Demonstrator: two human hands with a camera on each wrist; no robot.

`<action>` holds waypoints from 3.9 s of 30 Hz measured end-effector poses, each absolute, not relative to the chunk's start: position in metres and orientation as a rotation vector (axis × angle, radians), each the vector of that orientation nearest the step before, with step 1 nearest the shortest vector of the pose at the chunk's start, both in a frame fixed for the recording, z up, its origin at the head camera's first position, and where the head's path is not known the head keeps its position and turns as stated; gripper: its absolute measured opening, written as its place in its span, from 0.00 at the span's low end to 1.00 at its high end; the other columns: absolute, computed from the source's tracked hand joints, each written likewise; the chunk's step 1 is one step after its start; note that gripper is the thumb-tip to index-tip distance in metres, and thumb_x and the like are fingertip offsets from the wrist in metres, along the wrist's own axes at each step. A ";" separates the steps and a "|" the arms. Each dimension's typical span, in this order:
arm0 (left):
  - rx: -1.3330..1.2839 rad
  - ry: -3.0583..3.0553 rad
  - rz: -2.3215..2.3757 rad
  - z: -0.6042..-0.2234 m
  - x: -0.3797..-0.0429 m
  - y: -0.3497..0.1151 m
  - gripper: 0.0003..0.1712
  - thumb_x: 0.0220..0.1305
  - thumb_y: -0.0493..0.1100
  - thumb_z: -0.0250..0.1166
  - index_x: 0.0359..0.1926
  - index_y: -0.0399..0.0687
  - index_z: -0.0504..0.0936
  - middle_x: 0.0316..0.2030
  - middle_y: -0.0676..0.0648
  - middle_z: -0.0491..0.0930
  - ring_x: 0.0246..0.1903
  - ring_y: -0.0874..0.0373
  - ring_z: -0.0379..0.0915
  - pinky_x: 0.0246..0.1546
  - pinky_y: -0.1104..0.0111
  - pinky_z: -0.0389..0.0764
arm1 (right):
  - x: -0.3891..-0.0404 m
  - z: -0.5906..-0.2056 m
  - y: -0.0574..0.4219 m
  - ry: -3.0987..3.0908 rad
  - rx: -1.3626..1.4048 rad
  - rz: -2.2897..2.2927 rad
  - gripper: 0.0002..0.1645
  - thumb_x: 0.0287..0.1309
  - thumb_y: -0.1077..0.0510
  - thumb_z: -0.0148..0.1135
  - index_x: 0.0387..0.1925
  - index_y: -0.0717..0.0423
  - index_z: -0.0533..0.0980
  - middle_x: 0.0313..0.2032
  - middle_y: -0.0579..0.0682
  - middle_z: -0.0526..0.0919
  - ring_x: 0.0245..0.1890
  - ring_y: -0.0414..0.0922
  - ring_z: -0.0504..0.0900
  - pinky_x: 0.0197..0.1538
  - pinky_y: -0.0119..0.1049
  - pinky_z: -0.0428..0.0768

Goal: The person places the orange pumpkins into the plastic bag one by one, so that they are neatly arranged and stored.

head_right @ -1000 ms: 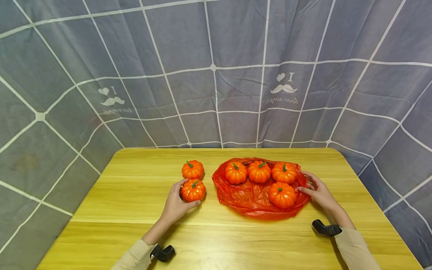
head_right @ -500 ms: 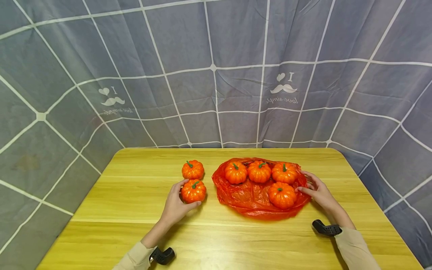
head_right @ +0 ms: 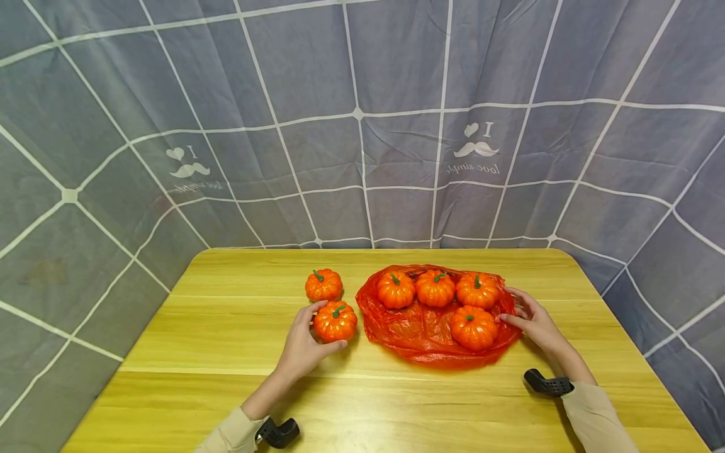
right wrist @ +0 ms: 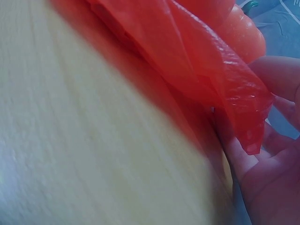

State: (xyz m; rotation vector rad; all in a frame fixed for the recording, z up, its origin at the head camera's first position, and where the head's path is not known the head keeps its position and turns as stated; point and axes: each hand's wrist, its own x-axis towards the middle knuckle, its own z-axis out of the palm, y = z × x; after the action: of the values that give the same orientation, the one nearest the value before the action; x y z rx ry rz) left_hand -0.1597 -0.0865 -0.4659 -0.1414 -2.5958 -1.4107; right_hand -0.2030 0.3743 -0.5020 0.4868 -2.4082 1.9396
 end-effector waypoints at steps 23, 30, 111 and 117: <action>-0.332 -2.545 -1.491 -0.432 -0.166 -0.033 0.46 0.35 0.47 0.80 0.60 0.48 0.71 0.55 0.43 0.72 0.57 0.47 0.68 0.58 0.49 0.70 | -0.203 -0.500 0.375 -2.477 0.443 1.854 0.33 0.61 0.70 0.57 0.67 0.58 0.62 0.49 0.21 0.73 0.45 0.20 0.76 0.43 0.17 0.77; -0.395 -2.571 -1.490 -0.426 -0.168 -0.017 0.47 0.37 0.48 0.80 0.62 0.48 0.70 0.55 0.43 0.72 0.57 0.49 0.68 0.57 0.50 0.71 | -0.204 -0.499 0.375 -2.491 0.425 1.870 0.33 0.61 0.69 0.57 0.67 0.56 0.61 0.48 0.21 0.73 0.45 0.20 0.76 0.43 0.18 0.78; -0.583 -2.847 -1.102 -0.459 -0.169 0.057 0.39 0.50 0.52 0.73 0.63 0.52 0.71 0.58 0.47 0.70 0.58 0.53 0.66 0.57 0.65 0.74 | -0.203 -0.506 0.375 -2.392 0.487 1.948 0.33 0.60 0.71 0.56 0.66 0.55 0.64 0.50 0.25 0.76 0.47 0.23 0.77 0.45 0.17 0.76; -0.656 -2.720 -1.106 -0.454 -0.164 0.042 0.34 0.53 0.49 0.72 0.61 0.50 0.72 0.58 0.48 0.72 0.56 0.54 0.67 0.55 0.66 0.75 | -0.203 -0.505 0.374 -2.405 0.474 1.939 0.33 0.61 0.71 0.56 0.67 0.54 0.64 0.49 0.25 0.76 0.46 0.23 0.77 0.45 0.17 0.76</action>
State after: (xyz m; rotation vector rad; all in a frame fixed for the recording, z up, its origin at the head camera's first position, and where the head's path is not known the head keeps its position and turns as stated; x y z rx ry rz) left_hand -0.1640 0.0416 -0.4538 -0.6556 -2.7198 -1.1057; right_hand -0.2029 0.3742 -0.5051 0.4736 -2.4049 1.9389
